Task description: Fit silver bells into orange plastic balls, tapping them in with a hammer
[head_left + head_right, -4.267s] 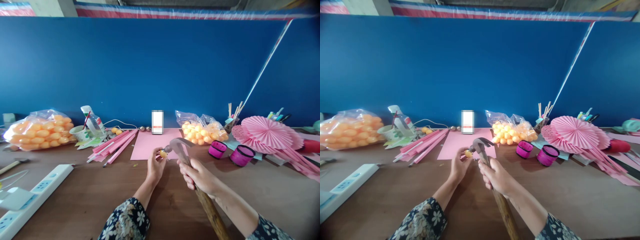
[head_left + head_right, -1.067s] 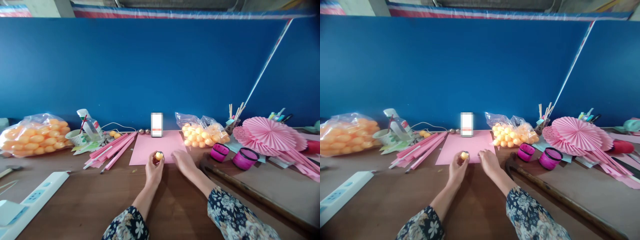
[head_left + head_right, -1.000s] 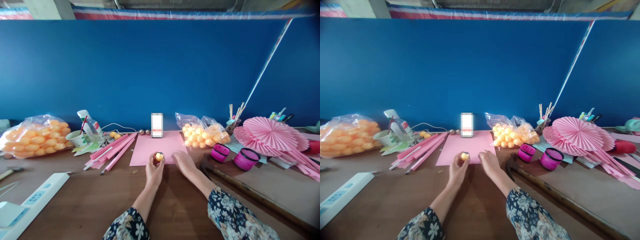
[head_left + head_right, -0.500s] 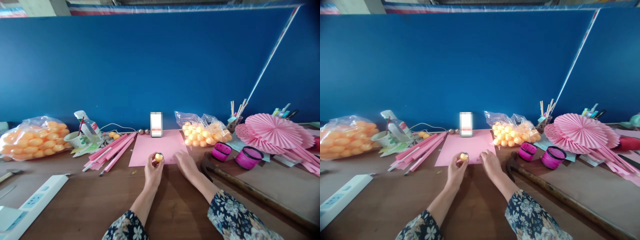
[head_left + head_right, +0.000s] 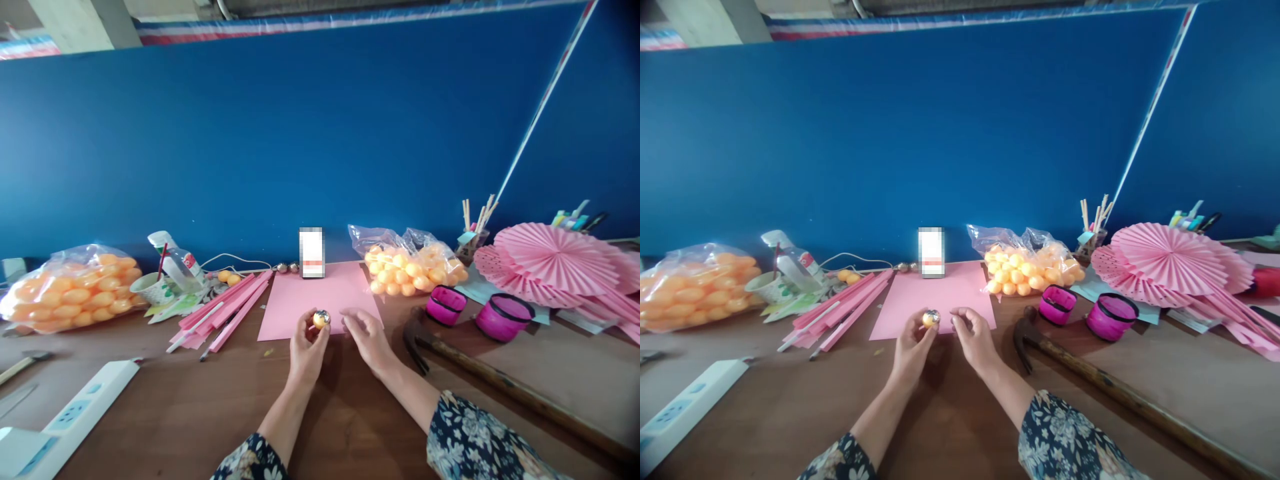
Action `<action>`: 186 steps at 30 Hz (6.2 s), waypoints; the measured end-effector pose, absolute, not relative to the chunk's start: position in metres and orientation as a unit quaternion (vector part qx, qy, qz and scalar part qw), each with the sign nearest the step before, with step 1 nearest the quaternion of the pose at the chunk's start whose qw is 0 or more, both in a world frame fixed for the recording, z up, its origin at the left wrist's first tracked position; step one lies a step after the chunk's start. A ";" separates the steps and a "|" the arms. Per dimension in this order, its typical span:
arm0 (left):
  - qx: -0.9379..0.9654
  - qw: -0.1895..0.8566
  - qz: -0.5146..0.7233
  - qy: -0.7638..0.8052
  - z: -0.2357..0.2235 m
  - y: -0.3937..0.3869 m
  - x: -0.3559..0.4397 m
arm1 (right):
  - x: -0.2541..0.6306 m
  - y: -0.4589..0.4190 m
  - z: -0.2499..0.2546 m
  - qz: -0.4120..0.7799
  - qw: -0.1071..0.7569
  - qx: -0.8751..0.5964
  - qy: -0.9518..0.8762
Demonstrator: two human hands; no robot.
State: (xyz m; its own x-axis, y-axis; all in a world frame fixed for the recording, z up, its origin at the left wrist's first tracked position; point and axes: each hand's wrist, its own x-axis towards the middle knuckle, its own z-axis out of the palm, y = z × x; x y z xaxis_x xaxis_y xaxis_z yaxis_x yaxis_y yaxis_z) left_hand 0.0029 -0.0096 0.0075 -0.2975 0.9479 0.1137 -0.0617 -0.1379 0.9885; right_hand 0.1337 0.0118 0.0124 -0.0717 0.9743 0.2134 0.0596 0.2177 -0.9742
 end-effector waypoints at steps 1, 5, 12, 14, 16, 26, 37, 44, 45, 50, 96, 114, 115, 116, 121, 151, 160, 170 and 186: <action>0.421 0.424 0.625 0.502 0.008 -0.010 0.003 | 0.133 0.011 0.012 0.453 0.517 -0.438 -0.579; 0.335 0.531 0.651 0.425 0.010 -0.009 0.003 | 0.130 0.009 0.012 0.478 0.504 -0.414 -0.589; 0.219 0.630 0.666 0.336 0.012 -0.004 -0.001 | 0.126 0.007 0.012 0.532 0.506 -0.380 -0.562; 0.211 0.640 0.657 0.338 0.013 -0.005 -0.001 | 0.126 0.008 0.012 0.549 0.515 -0.381 -0.538; 0.210 0.649 0.646 0.343 0.014 -0.006 -0.001 | 0.126 0.008 0.012 0.567 0.522 -0.383 -0.509; 0.254 0.647 0.644 0.318 0.008 -0.009 0.004 | 0.127 0.006 0.016 0.551 0.533 -0.378 -0.518; 0.280 0.629 0.632 0.355 0.006 -0.009 0.006 | 0.125 0.006 0.015 0.587 0.526 -0.362 -0.497; 0.270 0.627 0.640 0.352 0.006 -0.008 0.005 | 0.125 0.006 0.014 0.586 0.526 -0.361 -0.500; 0.267 0.626 0.642 0.352 0.005 -0.008 0.004 | 0.125 0.006 0.014 0.588 0.525 -0.360 -0.499; 0.246 0.618 0.652 0.364 0.007 -0.007 0.005 | 0.124 0.006 0.012 0.590 0.525 -0.355 -0.500; 0.338 0.575 0.643 0.375 0.001 -0.009 0.008 | 0.128 0.007 0.015 0.542 0.506 -0.388 -0.548; 0.322 0.584 0.647 0.371 0.002 -0.009 0.008 | 0.129 0.006 0.017 0.538 0.493 -0.396 -0.558; 0.323 0.583 0.647 0.371 0.002 -0.009 0.009 | 0.129 0.006 0.017 0.537 0.493 -0.396 -0.558; 0.323 0.582 0.648 0.370 0.002 -0.009 0.009 | 0.129 0.006 0.017 0.537 0.493 -0.396 -0.558; 0.320 0.585 0.649 0.368 0.003 -0.009 0.010 | 0.130 0.006 0.015 0.541 0.496 -0.389 -0.556; 0.327 0.574 0.649 0.378 0.002 -0.009 0.008 | 0.130 0.006 0.016 0.534 0.491 -0.393 -0.565; 0.319 0.580 0.648 0.376 0.002 -0.009 0.008 | 0.130 0.006 0.016 0.527 0.490 -0.393 -0.572; 0.318 0.580 0.648 0.377 0.002 -0.009 0.008 | 0.130 0.005 0.017 0.533 0.482 -0.397 -0.571; 0.326 0.575 0.646 0.381 0.002 -0.009 0.008 | 0.129 0.005 0.018 0.538 0.483 -0.395 -0.567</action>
